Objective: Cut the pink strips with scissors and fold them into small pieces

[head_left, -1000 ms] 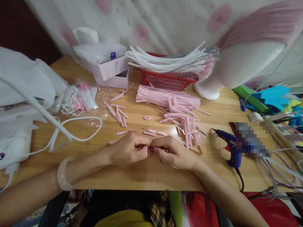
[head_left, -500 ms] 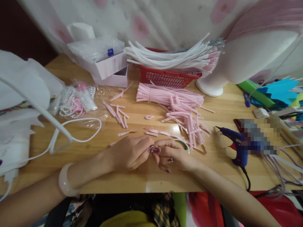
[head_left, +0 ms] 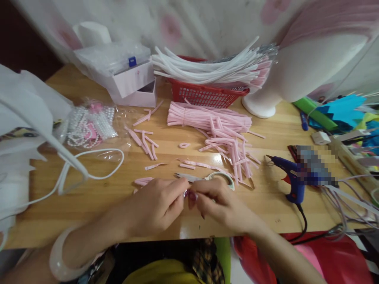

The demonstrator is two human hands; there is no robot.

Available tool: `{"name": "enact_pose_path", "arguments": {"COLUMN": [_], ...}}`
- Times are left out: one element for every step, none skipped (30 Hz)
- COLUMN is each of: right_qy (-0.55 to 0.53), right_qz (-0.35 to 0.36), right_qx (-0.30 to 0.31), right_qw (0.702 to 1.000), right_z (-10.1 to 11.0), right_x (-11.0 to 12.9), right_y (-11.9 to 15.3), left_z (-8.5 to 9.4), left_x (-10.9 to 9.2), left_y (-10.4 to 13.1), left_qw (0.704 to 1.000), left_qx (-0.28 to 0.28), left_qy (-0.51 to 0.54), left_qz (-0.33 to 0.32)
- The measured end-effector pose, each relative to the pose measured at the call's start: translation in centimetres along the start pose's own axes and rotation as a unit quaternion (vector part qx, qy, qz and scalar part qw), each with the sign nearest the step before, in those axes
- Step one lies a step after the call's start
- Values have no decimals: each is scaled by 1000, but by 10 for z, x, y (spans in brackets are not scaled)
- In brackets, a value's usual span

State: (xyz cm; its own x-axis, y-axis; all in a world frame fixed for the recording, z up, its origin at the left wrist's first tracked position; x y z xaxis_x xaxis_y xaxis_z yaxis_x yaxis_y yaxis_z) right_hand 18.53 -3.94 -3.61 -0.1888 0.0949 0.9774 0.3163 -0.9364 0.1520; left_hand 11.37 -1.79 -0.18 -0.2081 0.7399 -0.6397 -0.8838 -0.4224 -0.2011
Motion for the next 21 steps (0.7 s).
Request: {"name": "enact_pose_path", "arguments": {"right_qy": [74, 129, 174, 219, 272, 328, 384, 431, 464, 477, 468, 436, 383, 305, 203, 79, -59, -199, -329, -436, -515], "right_qz": [35, 57, 77, 96, 113, 132, 151, 166, 176, 182, 185, 181, 165, 139, 104, 64, 23, -16, -48, -76, -101], "right_qx": [-17, -31, -44, -58, -70, -78, -80, -76, -69, -61, -58, -63, -73, -86, -96, -98, -91, -68, -30, 17, 64], "right_qw": [996, 990, 981, 969, 953, 932, 908, 884, 866, 858, 862, 879, 906, 938, 969, 990, 994, 977, 943, 897, 849], "right_z": [-2, -6, -11, -16, -21, -27, -33, -39, -44, -47, -48, -45, -40, -33, -28, -25, -27, -34, -45, -59, -71], "right_x": [10, 15, 18, 19, 18, 18, 17, 15, 13, 13, 14, 15, 16, 14, 9, 0, -12, -23, -31, -36, -38], "right_y": [5, 10, 14, 16, 17, 17, 17, 16, 15, 15, 15, 16, 16, 17, 17, 16, 15, 13, 11, 9, 8], "left_z": [-1, -3, -4, -7, -11, -15, -20, -25, -29, -32, -33, -31, -28, -23, -16, -10, -5, 0, 2, 4, 5], "left_x": [-1, -1, -1, 3, 9, 17, 26, 35, 41, 45, 45, 43, 38, 30, 22, 12, 2, -7, -14, -20, -24], "left_y": [3, 7, 10, 13, 16, 19, 23, 26, 28, 30, 30, 28, 27, 24, 23, 21, 21, 22, 23, 25, 26], "left_qw": [1000, 999, 998, 996, 993, 988, 982, 975, 968, 964, 965, 968, 974, 980, 987, 993, 996, 996, 995, 992, 989], "left_qx": [3, 4, -2, -6, -10, -11, -9, -4, 2, 7, 7, 2, -8, -21, -38, -54, -69, -83, -95, -107, -115], "left_qy": [12, 26, 39, 50, 57, 59, 57, 55, 54, 55, 58, 61, 62, 60, 52, 39, 23, 4, -14, -33, -50], "left_qz": [18, 35, 50, 72, 104, 141, 182, 217, 244, 258, 257, 244, 220, 187, 147, 103, 58, 15, -23, -53, -77]}}
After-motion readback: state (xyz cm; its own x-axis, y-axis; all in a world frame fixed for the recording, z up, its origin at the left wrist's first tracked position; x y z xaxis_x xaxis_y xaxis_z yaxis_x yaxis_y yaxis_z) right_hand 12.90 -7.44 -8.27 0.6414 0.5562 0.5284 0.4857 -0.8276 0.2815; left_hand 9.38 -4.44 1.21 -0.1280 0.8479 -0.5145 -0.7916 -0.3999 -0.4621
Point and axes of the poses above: each hand's wrist, its own y-axis away from the middle knuckle, its own z-axis out of the back of the hand, x = y × z, the point moved 10 cm from there along -y, towards the middle knuckle
